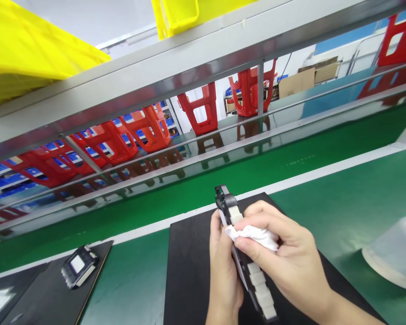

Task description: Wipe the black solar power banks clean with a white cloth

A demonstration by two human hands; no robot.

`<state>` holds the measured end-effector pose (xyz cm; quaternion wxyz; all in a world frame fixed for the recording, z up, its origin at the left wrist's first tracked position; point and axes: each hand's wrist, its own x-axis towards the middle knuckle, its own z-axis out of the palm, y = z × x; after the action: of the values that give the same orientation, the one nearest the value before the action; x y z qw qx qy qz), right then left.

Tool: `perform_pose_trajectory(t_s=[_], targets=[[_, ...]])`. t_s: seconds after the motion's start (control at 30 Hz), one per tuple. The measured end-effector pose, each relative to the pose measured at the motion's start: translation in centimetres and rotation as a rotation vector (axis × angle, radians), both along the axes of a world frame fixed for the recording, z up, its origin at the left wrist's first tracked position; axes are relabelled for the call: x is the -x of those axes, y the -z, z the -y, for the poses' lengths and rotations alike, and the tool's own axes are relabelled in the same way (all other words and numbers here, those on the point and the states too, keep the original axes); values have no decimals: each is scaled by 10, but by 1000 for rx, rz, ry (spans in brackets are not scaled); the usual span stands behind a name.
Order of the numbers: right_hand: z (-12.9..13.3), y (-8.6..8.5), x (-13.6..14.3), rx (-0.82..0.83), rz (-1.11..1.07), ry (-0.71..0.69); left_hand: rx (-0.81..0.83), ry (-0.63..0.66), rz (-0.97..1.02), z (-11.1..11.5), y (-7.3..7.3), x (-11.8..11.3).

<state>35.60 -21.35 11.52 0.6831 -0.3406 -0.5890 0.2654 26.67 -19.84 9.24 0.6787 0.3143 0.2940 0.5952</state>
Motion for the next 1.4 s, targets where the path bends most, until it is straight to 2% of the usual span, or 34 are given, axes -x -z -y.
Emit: perform_pose_trajectory(t_s=[0.1, 0.23, 0.4, 0.5, 0.63, 0.7, 0.83, 1.07, 1.13, 1.2, 1.33, 1.4], targets=[[1, 0, 3, 39, -55, 13, 38, 1, 6, 1, 3, -2], [-1, 7, 3, 144, -192, 14, 56, 75, 27, 1, 6, -5], [-6, 17, -5, 332, -344, -81, 14, 111, 3, 2, 2, -4], [-1, 13, -8, 209, -352, -54, 42, 76, 11, 3, 1, -3], [8, 0, -2, 10, -74, 14, 51, 53, 86, 4, 4, -3], [9, -3, 2, 24, -26, 35, 10, 50, 94, 3, 5, -3], [8, -3, 8, 70, -107, 37, -10, -7, 74, 2, 4, -1], [10, 7, 9, 121, -240, -61, 4, -80, 54, 8, 8, -12], [10, 9, 9, 120, -255, -72, -10, -82, -35, 5, 1, -1], [10, 12, 9, 115, -270, -63, -34, -73, -186, -8, -17, 26], [9, 20, 8, 237, -279, -34, -47, -135, -243, -56, -65, 97], [8, 24, 7, 297, -312, -42, -45, -144, -262, -76, -76, 113]])
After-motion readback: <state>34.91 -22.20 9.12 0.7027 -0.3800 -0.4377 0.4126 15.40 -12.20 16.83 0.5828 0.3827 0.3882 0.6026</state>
